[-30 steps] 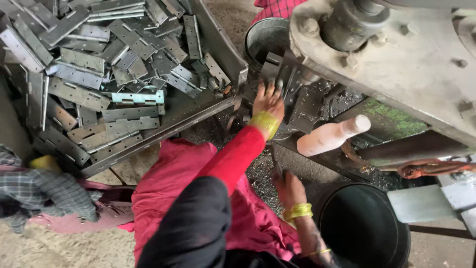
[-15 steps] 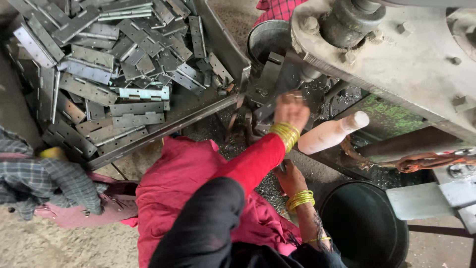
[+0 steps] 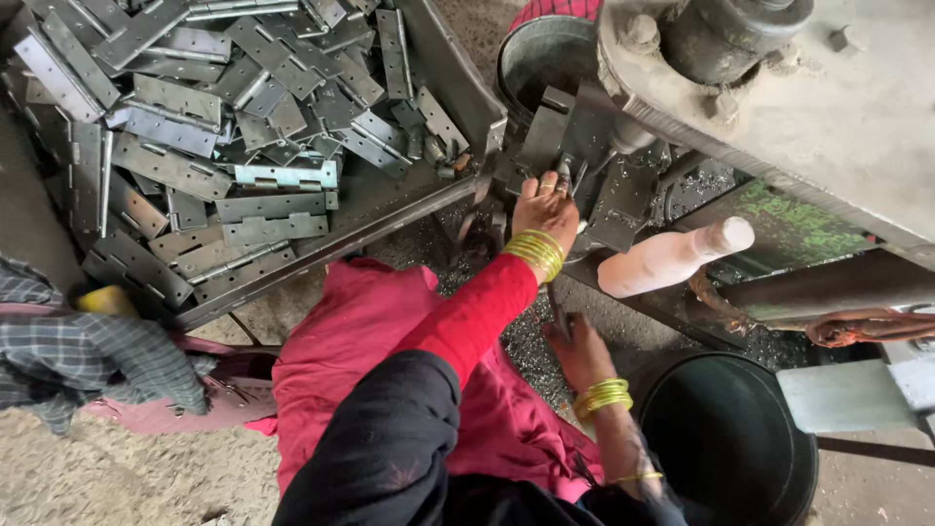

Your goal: The person repeatedly picks metal hinge pieces from a bin, places them into a press machine, and operates the press to process each piece. The person handles the pieces one at a time and returns them to the bin after pressing.

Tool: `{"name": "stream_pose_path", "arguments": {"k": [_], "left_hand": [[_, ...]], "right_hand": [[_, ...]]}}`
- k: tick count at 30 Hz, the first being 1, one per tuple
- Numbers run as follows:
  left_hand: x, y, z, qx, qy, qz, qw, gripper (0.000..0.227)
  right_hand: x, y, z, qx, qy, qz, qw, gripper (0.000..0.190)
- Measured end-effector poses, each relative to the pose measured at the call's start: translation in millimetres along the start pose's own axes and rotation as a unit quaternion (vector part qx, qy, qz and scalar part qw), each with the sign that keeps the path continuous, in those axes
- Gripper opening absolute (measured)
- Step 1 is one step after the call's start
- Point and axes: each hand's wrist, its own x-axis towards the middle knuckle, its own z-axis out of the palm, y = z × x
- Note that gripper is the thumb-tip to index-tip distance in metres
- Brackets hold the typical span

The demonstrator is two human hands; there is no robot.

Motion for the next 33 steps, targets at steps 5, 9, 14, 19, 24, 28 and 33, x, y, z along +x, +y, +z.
{"name": "stream_pose_path", "arguments": {"k": [5, 9, 14, 19, 24, 28, 33], "left_hand": [[-20.0, -11.2, -3.3, 0.041, -0.089, 0.027, 0.995, 0.025], [-14.2, -13.7, -0.2, 0.006, -0.022, 0.035, 0.999, 0.022], [10.1, -2.3, 29.1, 0.078, 0.113, -0.003, 0.99, 0.025], [8.8, -4.5, 46.4, 0.0, 0.113, 0.01, 0.994, 0.023], [24.5, -3.3, 46.7, 0.023, 0.044, 0.005, 0.999, 0.024], [45.4, 5.4, 63.3, -0.022, 0.178, -0.054, 0.982, 0.03], [45.3, 5.3, 85.3, 0.006, 0.096, -0.051, 0.994, 0.03]], "right_hand": [[-24.1, 27.9, 75.0, 0.024, 0.008, 0.133, 0.991, 0.037], [-1.7, 27.0, 46.5, -0.018, 0.017, 0.07, 0.997, 0.041], [-2.7, 21.2, 16.2, -0.014, -0.046, 0.068, 0.997, 0.045], [-22.2, 11.9, 53.2, 0.069, 0.033, 0.067, 0.995, 0.035], [0.3, 31.2, 17.3, 0.002, -0.017, 0.035, 0.999, 0.03], [-2.8, 26.4, 27.8, -0.004, 0.001, 0.038, 0.999, 0.036], [-22.9, 5.8, 55.0, -0.003, 0.025, 0.107, 0.994, 0.042]]}}
